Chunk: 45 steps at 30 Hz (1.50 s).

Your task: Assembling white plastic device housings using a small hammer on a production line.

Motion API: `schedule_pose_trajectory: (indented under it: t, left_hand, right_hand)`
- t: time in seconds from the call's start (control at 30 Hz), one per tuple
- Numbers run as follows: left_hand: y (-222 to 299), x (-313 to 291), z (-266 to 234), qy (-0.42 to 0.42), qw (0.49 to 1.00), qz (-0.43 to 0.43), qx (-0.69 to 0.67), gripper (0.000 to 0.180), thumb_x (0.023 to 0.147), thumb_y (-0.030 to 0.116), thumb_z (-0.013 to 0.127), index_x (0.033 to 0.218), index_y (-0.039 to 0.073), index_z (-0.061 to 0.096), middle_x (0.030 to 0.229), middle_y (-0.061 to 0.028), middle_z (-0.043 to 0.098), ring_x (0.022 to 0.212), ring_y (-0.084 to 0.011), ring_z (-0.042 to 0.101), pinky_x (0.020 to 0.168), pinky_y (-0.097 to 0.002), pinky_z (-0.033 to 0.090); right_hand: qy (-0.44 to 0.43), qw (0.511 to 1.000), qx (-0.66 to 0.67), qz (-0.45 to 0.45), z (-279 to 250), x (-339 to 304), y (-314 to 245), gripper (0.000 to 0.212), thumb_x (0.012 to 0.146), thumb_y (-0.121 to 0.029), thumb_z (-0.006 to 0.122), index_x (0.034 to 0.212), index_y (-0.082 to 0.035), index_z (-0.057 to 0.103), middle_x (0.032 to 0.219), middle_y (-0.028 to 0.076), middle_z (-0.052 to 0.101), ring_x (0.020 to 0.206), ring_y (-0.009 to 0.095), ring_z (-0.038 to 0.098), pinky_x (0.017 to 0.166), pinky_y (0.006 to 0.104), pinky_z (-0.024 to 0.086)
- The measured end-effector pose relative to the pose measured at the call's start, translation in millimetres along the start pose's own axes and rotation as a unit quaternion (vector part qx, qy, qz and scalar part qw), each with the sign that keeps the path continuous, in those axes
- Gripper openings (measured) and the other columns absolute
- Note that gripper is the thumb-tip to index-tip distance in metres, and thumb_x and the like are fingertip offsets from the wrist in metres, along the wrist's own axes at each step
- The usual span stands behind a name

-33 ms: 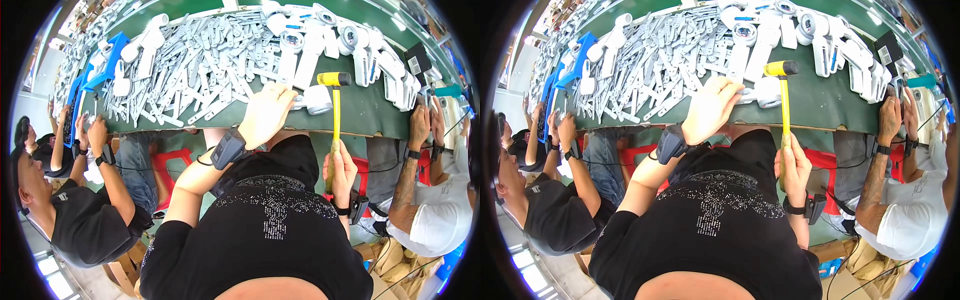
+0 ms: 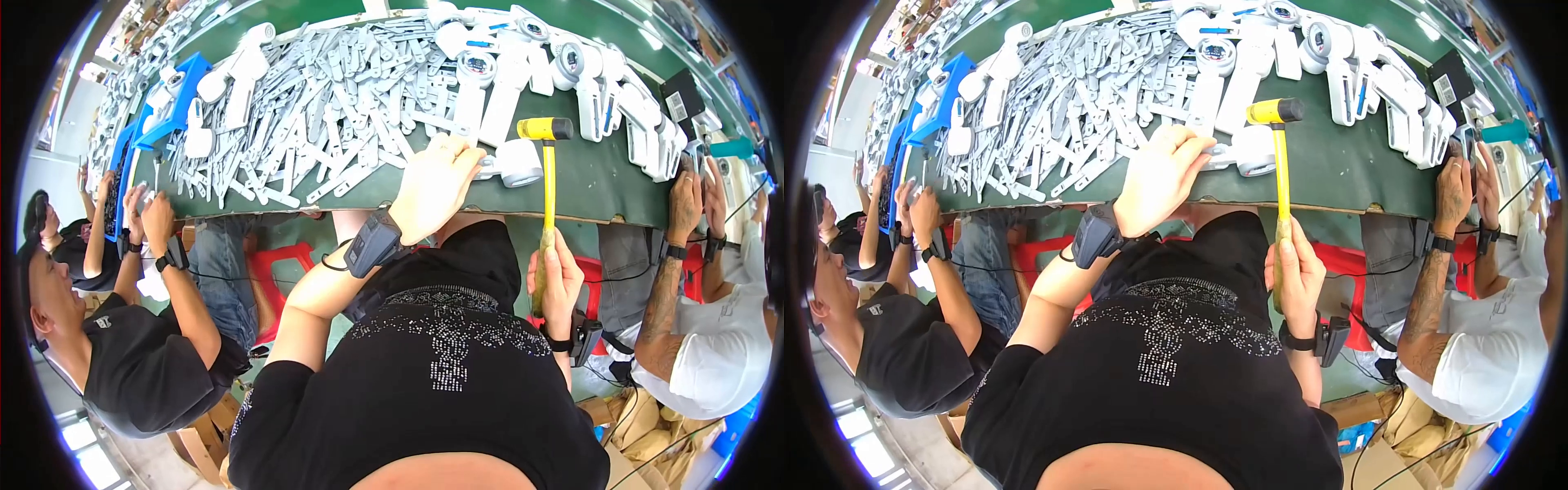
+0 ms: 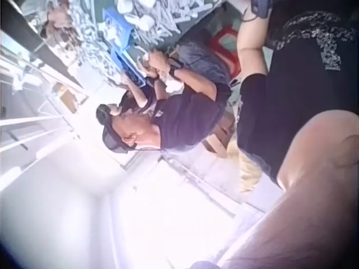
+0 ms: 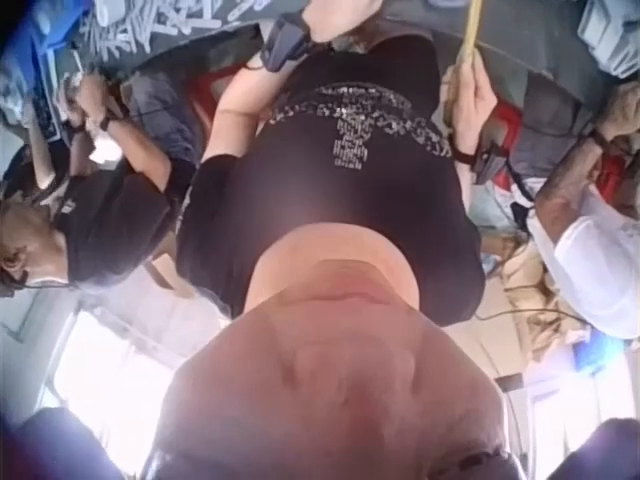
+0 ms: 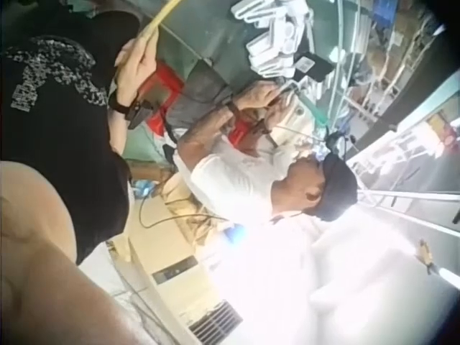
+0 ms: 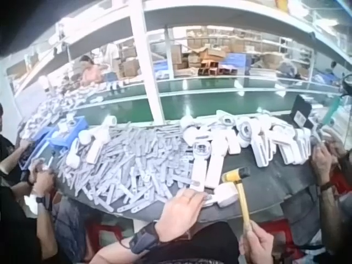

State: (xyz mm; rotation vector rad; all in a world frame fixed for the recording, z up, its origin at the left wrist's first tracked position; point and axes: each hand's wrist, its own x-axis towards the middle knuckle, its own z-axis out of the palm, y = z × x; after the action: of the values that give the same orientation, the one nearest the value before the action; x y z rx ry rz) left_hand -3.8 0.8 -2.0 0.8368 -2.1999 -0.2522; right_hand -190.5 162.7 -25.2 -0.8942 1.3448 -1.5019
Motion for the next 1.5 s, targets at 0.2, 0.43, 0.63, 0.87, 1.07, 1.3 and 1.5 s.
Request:
schedule_pose_trajectory:
  t: [0.2, 0.43, 0.63, 0.87, 1.07, 1.3, 1.5]
  left_hand:
    - [-1, -1, 5, 0.004, 1.0, 0.0, -0.012, 0.019, 0.082, 0.008, 0.068, 0.101, 0.005, 0.068, 0.089, -0.0075, 0.057, 0.079, -0.0243, 0.053, 0.071, -0.0349, 0.046]
    - [-4, -6, 6, -0.008, 0.998, -0.029, -0.055, 0.024, 0.081, 0.008, 0.07, 0.105, 0.008, 0.071, 0.091, -0.0056, 0.056, 0.081, -0.023, 0.05, 0.072, -0.0329, 0.044]
    - [-15, -5, 13, 0.034, 0.999, 0.012, -0.031, 0.028, 0.079, 0.008, 0.071, 0.106, 0.011, 0.072, 0.09, -0.0043, 0.061, 0.086, -0.0238, 0.054, 0.076, -0.0336, 0.045]
    - [-19, -5, 15, 0.036, 0.981, -0.082, -0.172, 0.017, 0.077, 0.01, 0.073, 0.094, 0.008, 0.071, 0.088, -0.0063, 0.063, 0.087, -0.0232, 0.057, 0.077, -0.0333, 0.047]
    - [-18, -2, 10, -0.045, 0.946, -0.19, -0.258, 0.012, 0.08, 0.015, 0.07, 0.088, 0.007, 0.07, 0.09, -0.0092, 0.065, 0.094, -0.0279, 0.06, 0.082, -0.0351, 0.048]
    - [-20, -5, 11, -0.046, 0.953, -0.182, -0.237, 0.015, 0.082, 0.017, 0.069, 0.093, 0.007, 0.071, 0.095, -0.0095, 0.068, 0.095, -0.0279, 0.061, 0.087, -0.0356, 0.048]
    - [-16, -3, 9, -0.037, 0.956, -0.181, -0.23, 0.015, 0.082, 0.016, 0.069, 0.094, 0.007, 0.071, 0.093, -0.0097, 0.068, 0.095, -0.0275, 0.06, 0.085, -0.0357, 0.048]
  right_hand:
    - [-0.005, 1.0, -0.001, -0.006, 1, -2, -1, 0.038, 0.1, -0.012, 0.048, 0.136, 0.0, 0.047, 0.072, 0.004, 0.055, 0.048, 0.005, 0.045, 0.043, 0.0185, 0.037]
    - [-0.032, 0.998, -0.057, 0.026, -4, -9, -10, 0.039, 0.098, -0.008, 0.049, 0.137, 0.0, 0.048, 0.072, 0.002, 0.055, 0.05, 0.003, 0.045, 0.045, 0.0182, 0.038]
    - [-0.039, 0.971, -0.235, 0.008, -12, -20, -27, 0.041, 0.095, -0.006, 0.054, 0.136, -0.001, 0.05, 0.075, 0.002, 0.056, 0.054, 0.004, 0.043, 0.05, 0.0201, 0.039]
    - [-0.073, 0.934, -0.345, -0.054, -16, -10, -40, 0.04, 0.095, -0.006, 0.055, 0.134, 0.001, 0.05, 0.077, 0.005, 0.056, 0.06, 0.01, 0.044, 0.057, 0.0238, 0.041]
    - [-0.061, 0.94, -0.324, -0.089, -15, -10, -36, 0.039, 0.095, -0.006, 0.054, 0.133, 0.001, 0.051, 0.073, 0.002, 0.053, 0.057, 0.007, 0.042, 0.054, 0.0215, 0.038]
    - [-0.023, 0.955, -0.292, -0.055, -15, -14, -59, 0.039, 0.095, -0.006, 0.054, 0.133, 0.003, 0.049, 0.083, 0.011, 0.059, 0.068, 0.013, 0.052, 0.064, 0.0252, 0.045]
    - [-0.067, 0.907, -0.381, -0.164, -13, -4, -46, 0.036, 0.096, -0.005, 0.053, 0.131, 0.004, 0.051, 0.091, 0.015, 0.064, 0.074, 0.016, 0.058, 0.07, 0.026, 0.046]
